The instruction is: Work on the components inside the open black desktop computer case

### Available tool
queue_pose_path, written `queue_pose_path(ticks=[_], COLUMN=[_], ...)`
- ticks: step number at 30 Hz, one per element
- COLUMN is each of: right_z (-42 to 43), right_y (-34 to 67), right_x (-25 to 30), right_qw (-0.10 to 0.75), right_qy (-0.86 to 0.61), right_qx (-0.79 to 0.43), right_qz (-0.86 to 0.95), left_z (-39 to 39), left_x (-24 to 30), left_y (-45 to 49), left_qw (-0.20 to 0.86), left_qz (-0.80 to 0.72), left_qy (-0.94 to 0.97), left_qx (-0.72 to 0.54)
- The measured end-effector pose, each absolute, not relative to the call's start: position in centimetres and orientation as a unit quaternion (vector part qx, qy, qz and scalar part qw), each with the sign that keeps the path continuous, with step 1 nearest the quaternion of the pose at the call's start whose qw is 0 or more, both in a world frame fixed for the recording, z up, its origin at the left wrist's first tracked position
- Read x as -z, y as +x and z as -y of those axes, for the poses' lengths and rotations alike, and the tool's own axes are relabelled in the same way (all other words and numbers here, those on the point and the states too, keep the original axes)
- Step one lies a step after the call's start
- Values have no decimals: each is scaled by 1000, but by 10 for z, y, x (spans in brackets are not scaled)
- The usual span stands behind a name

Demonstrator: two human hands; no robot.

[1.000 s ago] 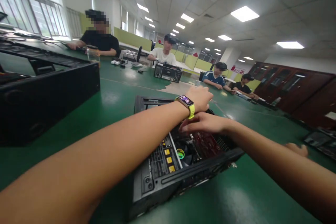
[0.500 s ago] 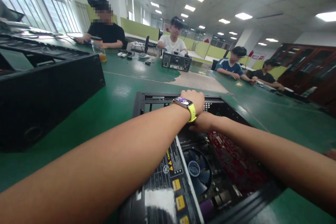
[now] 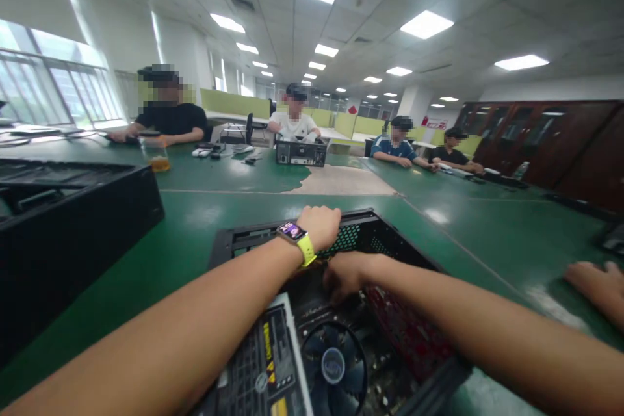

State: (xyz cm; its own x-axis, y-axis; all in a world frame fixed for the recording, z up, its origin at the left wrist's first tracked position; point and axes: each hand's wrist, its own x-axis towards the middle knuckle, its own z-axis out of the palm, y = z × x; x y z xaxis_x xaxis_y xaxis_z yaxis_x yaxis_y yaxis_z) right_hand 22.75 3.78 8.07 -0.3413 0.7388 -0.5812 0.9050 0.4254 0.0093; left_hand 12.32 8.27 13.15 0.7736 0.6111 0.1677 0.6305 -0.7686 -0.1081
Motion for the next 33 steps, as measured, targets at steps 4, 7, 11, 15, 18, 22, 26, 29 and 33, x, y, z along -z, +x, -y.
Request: queue_pose_path(ticks=[4, 7, 11, 15, 18, 22, 26, 29, 33], right_z=[-46, -50, -41, -33, -33, -35, -33, -33, -34], right_y=[217, 208, 195, 187, 187, 186, 180, 176, 175], right_x=[-70, -69, -73, -75, -75, -77, -80, -79, -78], right_qw=[289, 320, 343, 356, 340, 340, 353, 351, 356], right_qy=[482, 479, 468, 459, 473, 468, 443, 440, 440], right_qx=[203, 209, 153, 120, 106, 94, 57, 59, 65], right_qz=[-802, -791, -800, -805, -806, -810, -822, -825, -822], left_z=[-90, -94, -92, -89, -88, -88, -89, -89, -88], left_x=[-132, -130, -132, -134, -134, -133, -134, -133, -133], left_y=[123, 123, 121, 118, 117, 116, 115, 114, 114], left_qw=[91, 97, 90, 88, 88, 84, 84, 84, 82], left_qz=[324, 322, 314, 297, 290, 289, 294, 292, 290], left_qy=[-940, -940, -944, -949, -950, -951, -949, -949, -950], left_qx=[58, 63, 55, 62, 72, 77, 75, 78, 81])
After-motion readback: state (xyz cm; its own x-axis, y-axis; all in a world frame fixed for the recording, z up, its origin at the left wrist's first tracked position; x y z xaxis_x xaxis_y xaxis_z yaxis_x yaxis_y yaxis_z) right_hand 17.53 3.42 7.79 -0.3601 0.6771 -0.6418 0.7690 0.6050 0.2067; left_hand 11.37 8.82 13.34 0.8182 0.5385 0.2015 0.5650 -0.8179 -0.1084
